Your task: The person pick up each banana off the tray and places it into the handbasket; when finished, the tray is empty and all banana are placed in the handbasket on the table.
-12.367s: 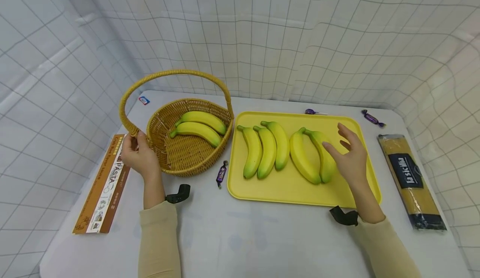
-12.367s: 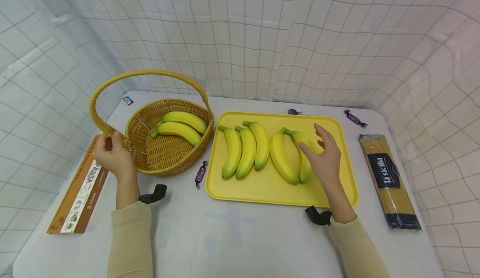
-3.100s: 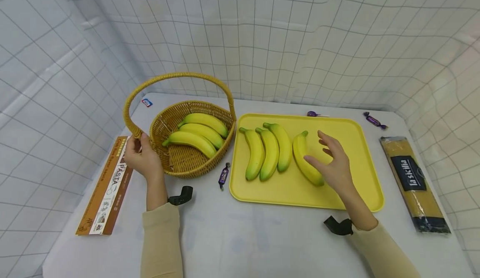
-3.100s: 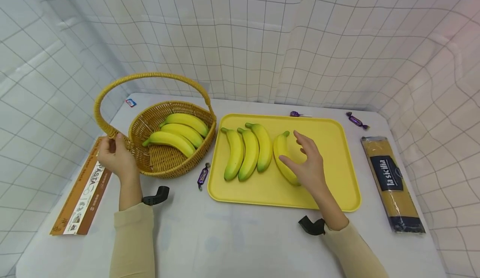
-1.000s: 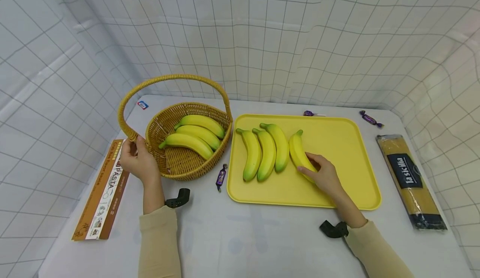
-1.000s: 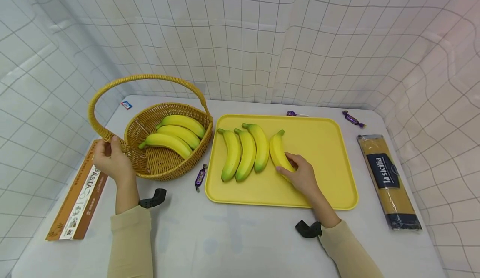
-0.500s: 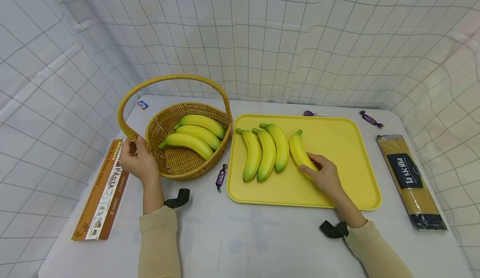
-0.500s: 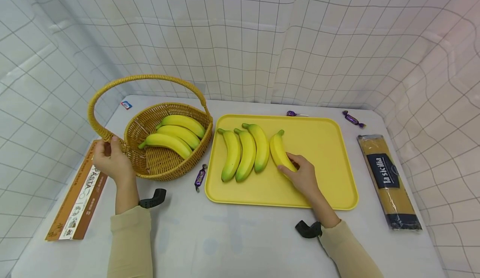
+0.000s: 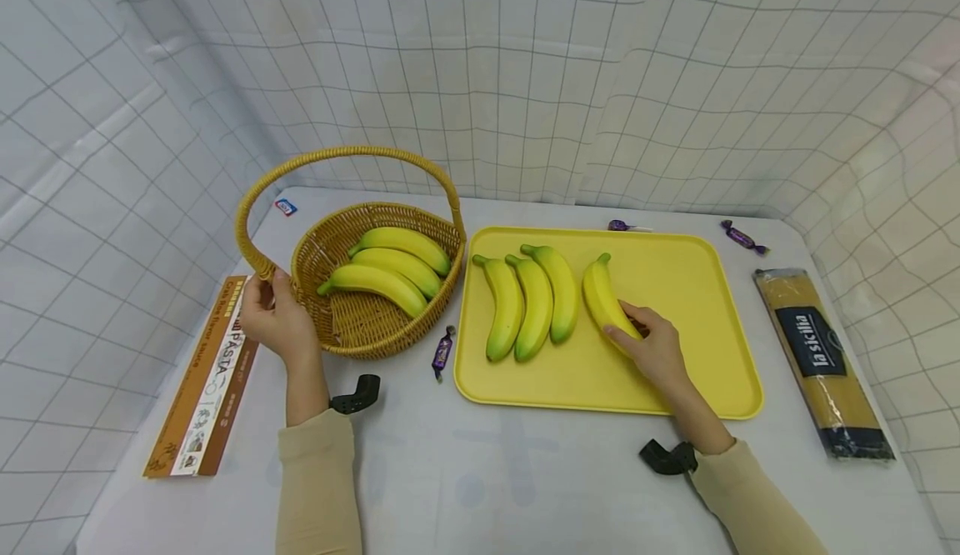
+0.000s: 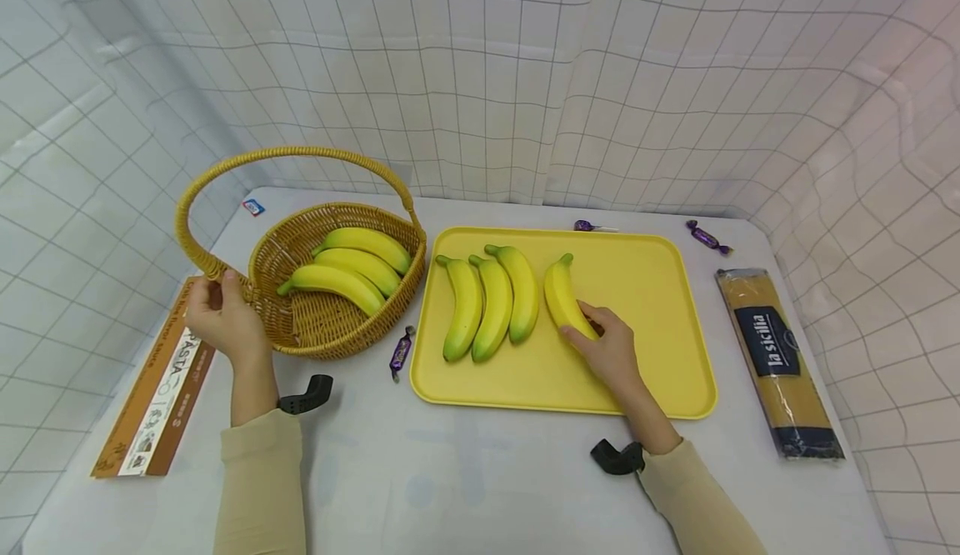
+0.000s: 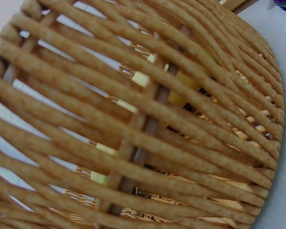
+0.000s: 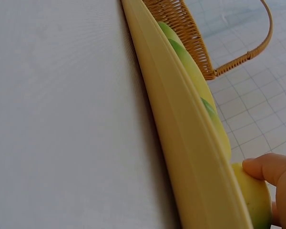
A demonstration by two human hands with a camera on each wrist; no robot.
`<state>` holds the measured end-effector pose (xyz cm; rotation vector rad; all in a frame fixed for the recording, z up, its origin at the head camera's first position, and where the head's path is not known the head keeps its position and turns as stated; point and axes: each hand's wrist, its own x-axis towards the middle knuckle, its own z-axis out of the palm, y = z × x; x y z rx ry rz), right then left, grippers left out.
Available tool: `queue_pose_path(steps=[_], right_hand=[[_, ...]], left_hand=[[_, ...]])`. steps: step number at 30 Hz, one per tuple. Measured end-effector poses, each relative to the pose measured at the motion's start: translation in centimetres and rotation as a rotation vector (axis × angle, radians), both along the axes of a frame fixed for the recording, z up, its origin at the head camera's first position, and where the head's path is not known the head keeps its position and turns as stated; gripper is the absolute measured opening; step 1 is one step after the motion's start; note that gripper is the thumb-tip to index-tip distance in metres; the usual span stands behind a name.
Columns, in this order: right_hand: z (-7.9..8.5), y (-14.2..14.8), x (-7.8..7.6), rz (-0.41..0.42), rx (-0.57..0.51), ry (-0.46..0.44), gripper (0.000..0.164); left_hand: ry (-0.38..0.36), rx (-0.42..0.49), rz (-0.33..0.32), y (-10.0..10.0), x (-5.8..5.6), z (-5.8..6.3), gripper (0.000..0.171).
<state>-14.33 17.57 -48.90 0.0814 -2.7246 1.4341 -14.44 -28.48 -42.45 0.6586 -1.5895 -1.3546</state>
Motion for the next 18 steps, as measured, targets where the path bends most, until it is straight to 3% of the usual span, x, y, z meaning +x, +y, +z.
queue_pose_path(steps=[11, 18], right_hand=[[1.4, -0.1, 0.2, -0.002, 0.021, 0.017, 0.054], [2.8, -0.7, 0.4, 0.044, -0.003, 0.099, 0.051]], left_hand=[[-0.005, 0.011, 0.004, 0.1, -0.1, 0.2, 0.021], [-0.012, 0.036, 0.017, 1.9, 0.8, 2.7, 0.023]])
